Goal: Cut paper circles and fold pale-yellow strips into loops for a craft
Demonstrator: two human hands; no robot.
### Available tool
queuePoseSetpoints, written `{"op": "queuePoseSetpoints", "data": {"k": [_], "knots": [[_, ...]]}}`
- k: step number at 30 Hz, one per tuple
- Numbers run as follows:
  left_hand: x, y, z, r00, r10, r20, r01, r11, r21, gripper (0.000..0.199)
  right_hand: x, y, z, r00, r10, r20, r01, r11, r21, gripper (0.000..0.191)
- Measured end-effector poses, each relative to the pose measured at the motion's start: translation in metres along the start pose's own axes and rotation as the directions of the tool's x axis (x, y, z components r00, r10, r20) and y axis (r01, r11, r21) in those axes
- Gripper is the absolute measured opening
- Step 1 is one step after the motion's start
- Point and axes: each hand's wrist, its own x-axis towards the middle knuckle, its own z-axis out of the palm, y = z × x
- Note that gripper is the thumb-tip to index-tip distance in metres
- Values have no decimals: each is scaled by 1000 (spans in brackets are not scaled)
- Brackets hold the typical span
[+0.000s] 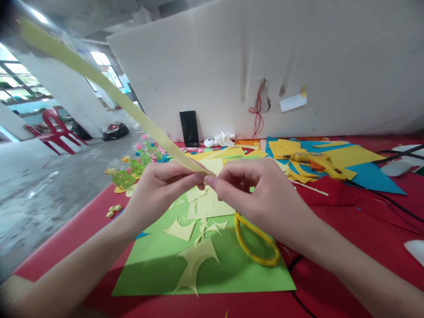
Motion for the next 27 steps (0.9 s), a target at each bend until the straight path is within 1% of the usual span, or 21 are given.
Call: {"op": "queuePoseSetpoints", "data": {"k": [3, 6, 8, 10, 11, 14, 20, 24, 27], "knots": [[-1, 2, 1, 998, -20, 62, 22, 999, -33, 12, -1, -2, -1, 999, -51, -7, 51, 996, -74, 28], [-2, 5, 2, 995, -77, 67, 80, 996, -30, 13, -2, -2, 0, 997, -76, -3, 76, 994, -75, 27], [-3, 7, 3, 989, -124, 76, 128, 990, -51, 13, -2, -2, 1, 997, -78, -25, 76, 994, -77, 26], [-3, 9, 5, 984, -159, 84, 167, 981, -100, 9, -3, -3, 1, 996, -73, -57, 68, 995, -78, 26], [-3, 10, 5, 982, -168, 84, 177, 976, -124, 8, -3, -3, 1, 996, -69, -63, 64, 995, -76, 26], [-2, 11, 6, 982, -174, 77, 184, 971, -155, 13, -2, -4, 1, 996, -61, -63, 58, 997, -59, 27], [-2, 9, 4, 980, -179, 88, 193, 963, -188, 15, 2, 0, 1, 998, -62, 1, 62, 998, -7, 29], [-4, 6, 3, 976, -189, 104, 207, 956, -210, 9, 3, 3, -1, 995, -47, 89, 42, 998, 55, 27], [-5, 5, 5, 978, -198, 73, 210, 950, -233, 8, 3, 5, -1, 991, -23, 129, 4, 989, 145, 28]]}}
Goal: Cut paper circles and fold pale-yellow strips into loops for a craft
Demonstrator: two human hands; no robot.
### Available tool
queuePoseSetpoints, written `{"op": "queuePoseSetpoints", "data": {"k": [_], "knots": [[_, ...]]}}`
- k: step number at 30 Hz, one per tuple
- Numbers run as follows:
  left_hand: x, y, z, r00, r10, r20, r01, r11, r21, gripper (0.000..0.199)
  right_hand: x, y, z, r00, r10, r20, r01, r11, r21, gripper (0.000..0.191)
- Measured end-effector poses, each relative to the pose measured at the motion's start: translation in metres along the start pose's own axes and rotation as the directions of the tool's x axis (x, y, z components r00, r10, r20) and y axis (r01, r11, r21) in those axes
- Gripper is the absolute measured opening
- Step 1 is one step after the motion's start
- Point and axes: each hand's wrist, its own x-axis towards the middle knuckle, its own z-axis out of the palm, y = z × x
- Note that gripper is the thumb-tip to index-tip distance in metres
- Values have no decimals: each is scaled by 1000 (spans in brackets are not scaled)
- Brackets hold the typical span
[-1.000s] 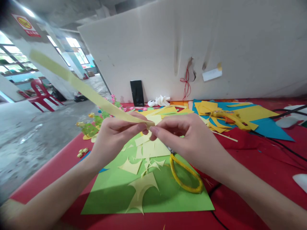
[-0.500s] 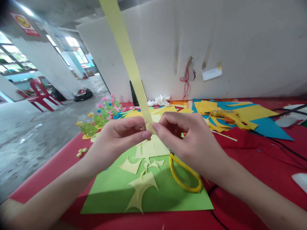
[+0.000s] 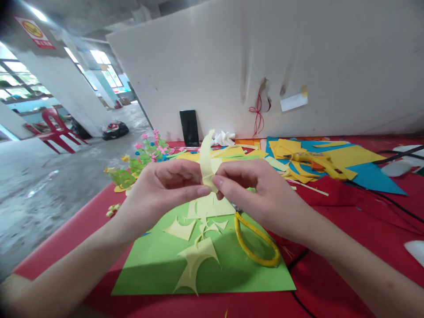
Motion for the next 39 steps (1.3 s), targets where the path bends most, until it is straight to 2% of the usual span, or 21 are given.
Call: {"op": "queuePoseSetpoints", "data": {"k": [3, 6, 10, 12, 14, 18, 23, 26, 30, 34, 39], "knots": [[0, 0, 1, 994, 74, -82, -69, 996, 61, 16, -1, 2, 2, 997, 82, -4, -80, 982, 172, 31], [0, 0, 1, 971, 219, -91, -191, 950, 247, 15, -2, 6, 5, 979, 202, 23, -194, 901, 388, 27], [1, -1, -1, 902, 432, 5, -373, 775, 510, 9, -2, 11, 6, 965, 257, 48, -245, 823, 512, 27], [1, -2, -2, 868, 495, 39, -418, 686, 595, 9, 0, 13, 5, 964, 258, 72, -255, 804, 538, 25], [1, -3, -3, 852, 521, 47, -433, 651, 623, 11, 1, 12, 4, 960, 254, 117, -276, 787, 552, 26], [2, -1, -2, 885, 466, -1, -390, 742, 545, 11, 1, 6, 2, 964, 237, 119, -264, 823, 504, 26], [4, 1, -2, 955, 295, -40, -257, 885, 389, 13, 0, -3, 4, 972, 230, 49, -229, 883, 409, 30], [4, 0, -3, 980, 197, -27, -181, 941, 285, 15, 0, -5, 4, 981, 195, -23, -182, 945, 274, 29], [4, -2, -5, 992, 124, -5, -122, 981, 150, 16, -1, -8, 4, 992, 62, -107, -60, 998, 17, 28], [4, -2, -6, 997, 83, -11, -82, 995, 64, 12, -2, -10, 4, 985, -53, -165, 21, 982, -190, 29], [2, -4, -6, 1000, 27, -5, -27, 999, -44, 11, -2, -10, 2, 984, -141, -111, 105, 955, -276, 29]]}}
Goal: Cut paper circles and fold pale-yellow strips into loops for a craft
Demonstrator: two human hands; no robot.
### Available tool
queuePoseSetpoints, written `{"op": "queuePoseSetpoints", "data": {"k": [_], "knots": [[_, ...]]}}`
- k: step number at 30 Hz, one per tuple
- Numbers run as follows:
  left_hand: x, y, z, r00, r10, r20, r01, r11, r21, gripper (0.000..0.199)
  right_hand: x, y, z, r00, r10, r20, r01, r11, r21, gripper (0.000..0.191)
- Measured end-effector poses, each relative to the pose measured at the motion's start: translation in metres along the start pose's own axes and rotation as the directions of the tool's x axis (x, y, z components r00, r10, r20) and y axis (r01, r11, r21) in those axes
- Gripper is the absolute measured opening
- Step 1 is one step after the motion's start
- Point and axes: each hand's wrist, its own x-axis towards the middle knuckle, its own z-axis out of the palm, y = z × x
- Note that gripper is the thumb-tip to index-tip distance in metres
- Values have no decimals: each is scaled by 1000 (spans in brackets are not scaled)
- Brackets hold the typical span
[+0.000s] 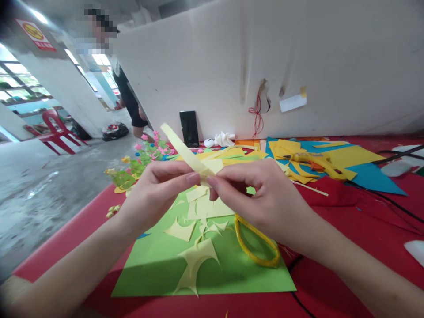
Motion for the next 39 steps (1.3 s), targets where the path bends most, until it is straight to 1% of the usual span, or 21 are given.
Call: {"op": "queuePoseSetpoints", "data": {"k": [4, 9, 15, 18, 22, 26, 29, 32, 34, 36, 37, 39], "knots": [[0, -3, 0, 999, -23, -28, 22, 999, -27, 8, -1, 0, -1, 999, -33, 34, 33, 999, 4, 25], [0, -1, -1, 1000, -12, -14, 11, 999, -34, 6, -3, 1, -2, 997, 3, 72, -5, 999, 38, 26], [-2, 1, -1, 999, -47, 16, 47, 999, 8, 10, -1, 2, -5, 999, -27, 43, 27, 1000, 12, 23], [-2, 0, -1, 998, -56, 18, 56, 998, 3, 9, 0, 1, -5, 998, -31, 50, 30, 999, 10, 23], [-1, -1, 0, 999, -32, 16, 32, 999, -16, 10, 1, 2, -5, 995, 16, 95, -23, 997, 73, 23], [-1, -2, 2, 1000, 11, -22, -11, 1000, 25, 13, 1, 5, -4, 980, 117, 158, -148, 969, 200, 24], [-2, -3, 3, 997, 15, -79, -10, 998, 61, 11, -1, 10, -3, 950, 220, 222, -285, 901, 329, 23], [-3, -3, 5, 996, 32, -87, -24, 995, 95, 10, -4, 16, -1, 900, 313, 305, -427, 776, 464, 22], [-2, -3, 5, 994, 78, -78, -65, 986, 152, 9, -4, 18, -1, 873, 340, 350, -484, 689, 539, 22], [-1, -3, 5, 982, 177, -69, -155, 955, 251, 11, -3, 17, -1, 859, 348, 376, -511, 616, 599, 22], [0, -3, 4, 968, 247, -54, -219, 926, 307, 12, -2, 16, -1, 853, 347, 390, -522, 584, 621, 23], [1, -5, 2, 918, 397, 1, -364, 840, 402, 17, 1, 12, -1, 842, 345, 415, -540, 532, 652, 26]]}}
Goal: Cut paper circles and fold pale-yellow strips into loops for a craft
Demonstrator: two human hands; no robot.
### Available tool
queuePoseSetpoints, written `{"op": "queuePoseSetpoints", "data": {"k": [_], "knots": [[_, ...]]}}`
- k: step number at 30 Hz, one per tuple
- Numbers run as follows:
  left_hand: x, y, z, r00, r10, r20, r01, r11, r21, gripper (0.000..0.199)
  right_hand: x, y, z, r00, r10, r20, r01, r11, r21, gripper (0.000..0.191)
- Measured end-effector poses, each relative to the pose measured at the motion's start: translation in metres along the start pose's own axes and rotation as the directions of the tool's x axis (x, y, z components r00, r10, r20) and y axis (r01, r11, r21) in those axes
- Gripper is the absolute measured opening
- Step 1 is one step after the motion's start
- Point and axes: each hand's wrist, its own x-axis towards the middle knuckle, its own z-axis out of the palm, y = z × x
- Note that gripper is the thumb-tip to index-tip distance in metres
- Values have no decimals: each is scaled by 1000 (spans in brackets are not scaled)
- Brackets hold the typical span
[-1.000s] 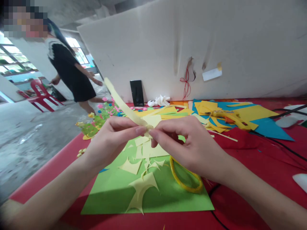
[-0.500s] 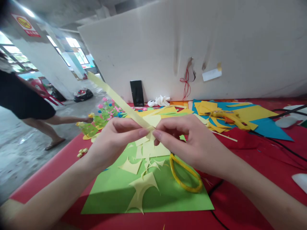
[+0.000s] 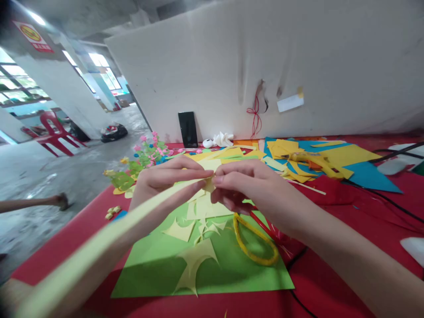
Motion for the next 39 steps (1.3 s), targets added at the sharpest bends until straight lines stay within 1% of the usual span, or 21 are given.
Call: {"op": "queuePoseSetpoints", "data": {"k": [2, 3, 4, 6, 7, 9, 12, 14, 17, 19, 20, 23, 25, 27, 30, 33, 35, 37, 39], "knots": [[0, -3, -1, 988, 152, 6, -153, 986, 67, 20, 1, -4, 2, 1000, 10, 11, -11, 999, 38, 24], [0, -5, -1, 979, 203, 12, -204, 975, 91, 21, 1, -5, 3, 1000, 10, 20, -11, 999, 50, 23], [-1, -6, -2, 972, 235, 18, -235, 966, 108, 21, 1, -6, 4, 1000, 6, 28, -8, 998, 65, 23], [-1, -7, -3, 972, 235, 27, -237, 964, 122, 22, 0, -7, 3, 998, -1, 69, -6, 996, 91, 26], [-2, -7, -3, 976, 215, 28, -217, 968, 123, 22, 0, -6, 3, 996, -5, 89, -3, 996, 91, 28], [-1, -6, -3, 989, 147, 17, -148, 981, 123, 21, 0, -4, 1, 995, -36, 89, 35, 999, 20, 29], [0, -1, -2, 1000, 21, -4, -21, 997, 74, 16, -1, -1, 0, 992, -123, 13, 123, 976, -180, 27], [0, 2, -1, 999, -53, -3, 53, 999, 7, 15, -1, 0, 1, 975, -217, -35, 192, 919, -343, 29], [0, 6, -1, 987, -159, 17, 159, 985, -63, 14, -3, 0, 3, 929, -366, -56, 270, 772, -576, 23], [0, 7, -1, 975, -220, 27, 222, 971, -89, 12, -3, 0, 4, 901, -431, -39, 303, 692, -656, 16], [0, 7, -1, 970, -243, 33, 245, 965, -98, 11, -3, 0, 4, 889, -456, -27, 318, 661, -680, 15], [0, 8, 1, 957, -289, 38, 291, 949, -118, 13, -2, 0, 5, 867, -499, -9, 347, 616, -707, 20], [0, 8, 2, 945, -325, 23, 326, 936, -132, 15, -1, 0, 7, 860, -509, -25, 346, 619, -705, 21], [0, 8, 3, 937, -349, 10, 347, 926, -151, 12, -1, 0, 8, 853, -519, -48, 342, 627, -700, 20], [0, 8, 3, 934, -357, 19, 356, 920, -162, 10, -3, 0, 9, 849, -524, -68, 343, 644, -684, 18], [0, 8, 1, 929, -365, 56, 370, 915, -163, 11, -4, 1, 9, 872, -485, -69, 330, 686, -649, 18], [-1, 8, 1, 928, -368, 62, 373, 911, -174, 10, -4, 0, 8, 886, -459, -69, 322, 715, -620, 19], [-2, 7, 1, 928, -371, 37, 371, 908, -194, 7, -3, 0, 9, 900, -429, -77, 315, 761, -567, 20], [-3, 7, 3, 936, -353, -19, 343, 920, -192, 7, -2, 1, 8, 921, -381, -86, 299, 829, -473, 21]]}}
